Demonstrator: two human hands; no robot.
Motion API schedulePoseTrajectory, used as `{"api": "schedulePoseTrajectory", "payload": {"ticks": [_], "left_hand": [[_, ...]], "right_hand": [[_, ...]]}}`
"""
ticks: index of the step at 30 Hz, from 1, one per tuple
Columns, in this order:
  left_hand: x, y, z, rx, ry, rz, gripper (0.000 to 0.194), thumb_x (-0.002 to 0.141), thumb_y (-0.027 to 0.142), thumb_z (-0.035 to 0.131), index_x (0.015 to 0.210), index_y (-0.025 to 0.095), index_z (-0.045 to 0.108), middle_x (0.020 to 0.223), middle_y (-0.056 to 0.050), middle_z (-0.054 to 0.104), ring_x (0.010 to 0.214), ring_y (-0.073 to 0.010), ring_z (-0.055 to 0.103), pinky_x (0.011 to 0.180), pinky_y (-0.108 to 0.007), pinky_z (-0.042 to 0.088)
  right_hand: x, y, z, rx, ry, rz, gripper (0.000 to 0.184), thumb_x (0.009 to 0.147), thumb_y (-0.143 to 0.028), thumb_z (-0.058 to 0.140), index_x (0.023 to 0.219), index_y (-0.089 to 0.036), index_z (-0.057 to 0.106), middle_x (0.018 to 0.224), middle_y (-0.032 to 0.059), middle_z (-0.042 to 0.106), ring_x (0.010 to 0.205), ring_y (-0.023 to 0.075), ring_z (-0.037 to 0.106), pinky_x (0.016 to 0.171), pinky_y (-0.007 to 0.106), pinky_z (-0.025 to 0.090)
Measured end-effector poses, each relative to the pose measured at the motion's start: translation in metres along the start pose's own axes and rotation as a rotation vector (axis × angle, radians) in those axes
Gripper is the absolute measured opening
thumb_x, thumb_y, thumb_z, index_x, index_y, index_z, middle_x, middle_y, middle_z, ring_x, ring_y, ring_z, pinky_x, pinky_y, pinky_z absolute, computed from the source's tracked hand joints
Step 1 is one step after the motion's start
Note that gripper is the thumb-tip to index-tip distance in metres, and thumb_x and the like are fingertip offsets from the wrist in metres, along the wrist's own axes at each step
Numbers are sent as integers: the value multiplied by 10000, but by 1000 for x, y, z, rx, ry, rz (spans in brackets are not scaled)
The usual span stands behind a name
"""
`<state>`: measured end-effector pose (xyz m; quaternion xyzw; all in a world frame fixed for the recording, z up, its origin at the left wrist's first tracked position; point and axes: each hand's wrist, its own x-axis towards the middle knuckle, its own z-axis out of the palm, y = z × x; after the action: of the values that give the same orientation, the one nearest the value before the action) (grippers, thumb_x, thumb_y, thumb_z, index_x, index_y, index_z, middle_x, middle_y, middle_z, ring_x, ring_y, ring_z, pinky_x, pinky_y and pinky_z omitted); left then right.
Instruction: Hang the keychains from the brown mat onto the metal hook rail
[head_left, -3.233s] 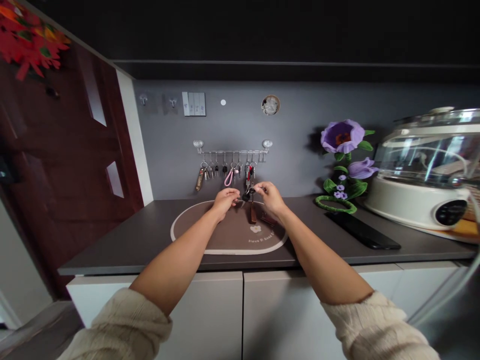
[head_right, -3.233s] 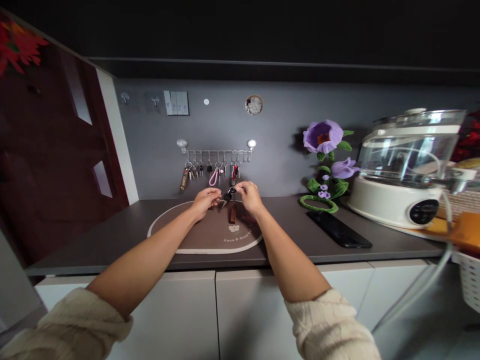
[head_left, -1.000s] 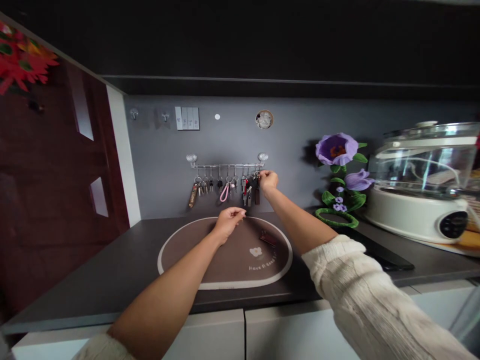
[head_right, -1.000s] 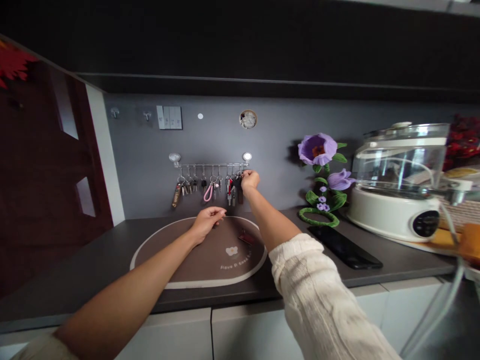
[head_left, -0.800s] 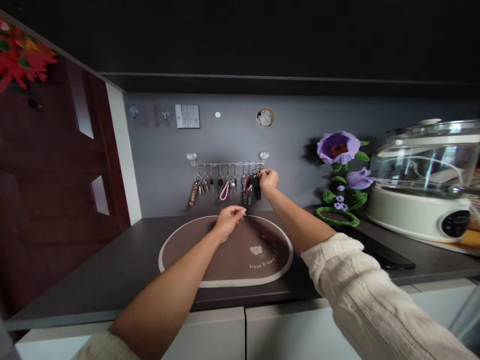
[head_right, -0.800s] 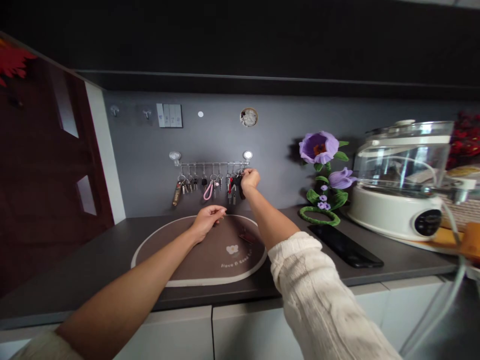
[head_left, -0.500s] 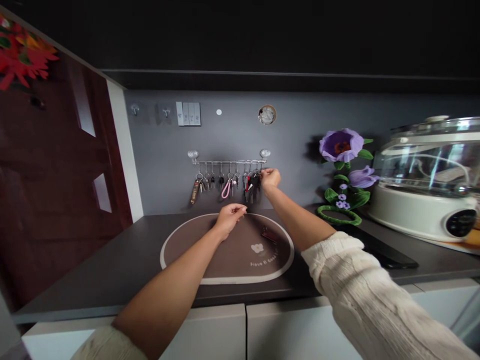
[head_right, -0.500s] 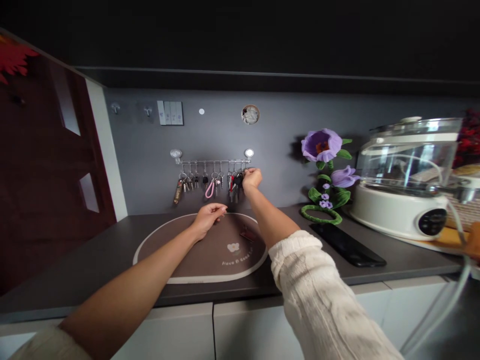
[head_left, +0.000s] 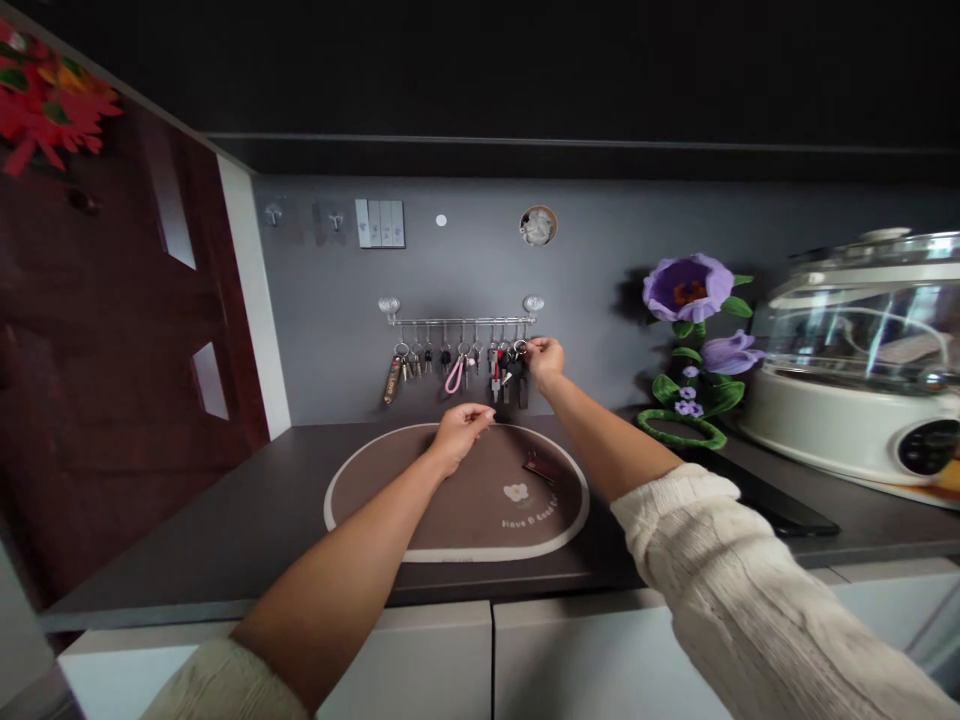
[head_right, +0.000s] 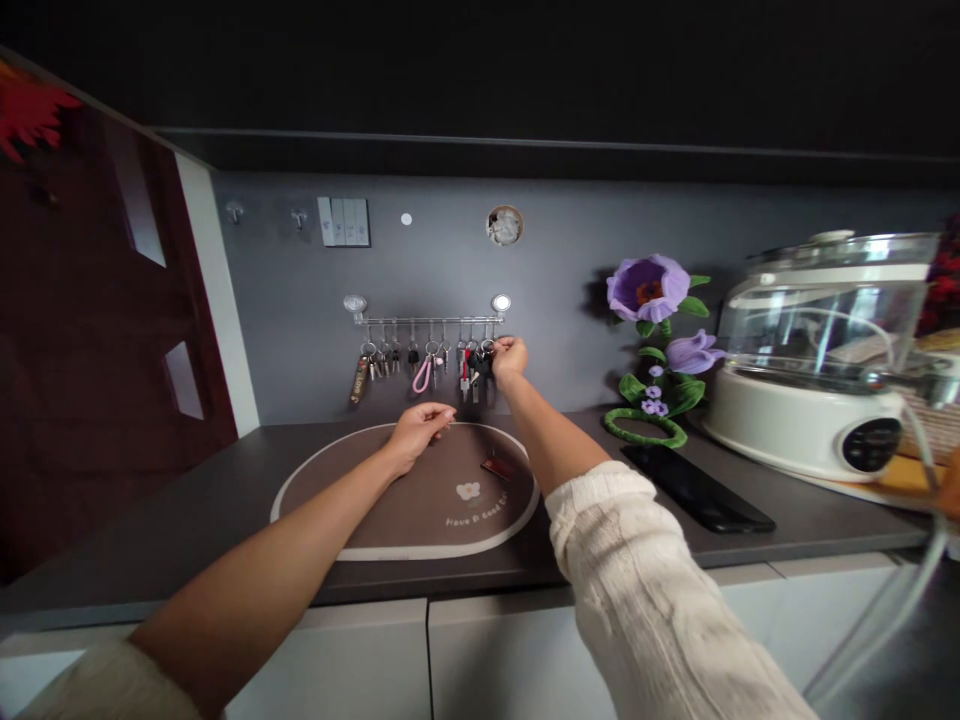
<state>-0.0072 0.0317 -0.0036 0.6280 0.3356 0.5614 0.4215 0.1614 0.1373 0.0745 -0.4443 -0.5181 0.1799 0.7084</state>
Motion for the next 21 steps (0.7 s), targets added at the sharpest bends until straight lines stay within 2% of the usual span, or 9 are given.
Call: {"api": "schedulePoseTrajectory", "payload": {"ticks": [3, 12, 17, 21], "left_hand": [[0, -1, 0, 11, -19, 6, 357, 590, 435, 624, 788, 138, 632, 710, -45, 614, 609, -99, 492, 523, -202, 352], [-6, 2, 1, 58, -71, 20, 344, 597, 423, 621, 780, 132, 629, 685, -32, 598, 589, -98, 479, 528, -218, 350], [-10, 2, 1, 85, -138, 4, 334, 589, 413, 631, 768, 131, 625, 663, -20, 586, 549, -85, 457, 529, -220, 343], [-14, 3, 1, 133, -155, -19, 312, 595, 393, 631, 762, 129, 629, 625, -12, 579, 537, -82, 451, 540, -225, 344]], "right_hand": [[-4, 0, -3, 25, 76, 68, 109, 633, -205, 505, 732, -162, 493, 664, -5, 544, 579, 87, 482, 585, 227, 407], [-43, -2, -26, 9, 19, 76, 130, 607, -184, 556, 725, -162, 508, 738, 19, 560, 665, 102, 506, 678, 259, 406], [-77, -6, -47, 90, -220, 156, 146, 607, -257, 597, 689, -164, 521, 613, -11, 530, 546, 84, 460, 586, 255, 392], [-100, -10, -65, 42, -438, 201, 203, 575, -316, 648, 654, -153, 558, 565, -18, 524, 490, 68, 413, 534, 243, 359]]}}
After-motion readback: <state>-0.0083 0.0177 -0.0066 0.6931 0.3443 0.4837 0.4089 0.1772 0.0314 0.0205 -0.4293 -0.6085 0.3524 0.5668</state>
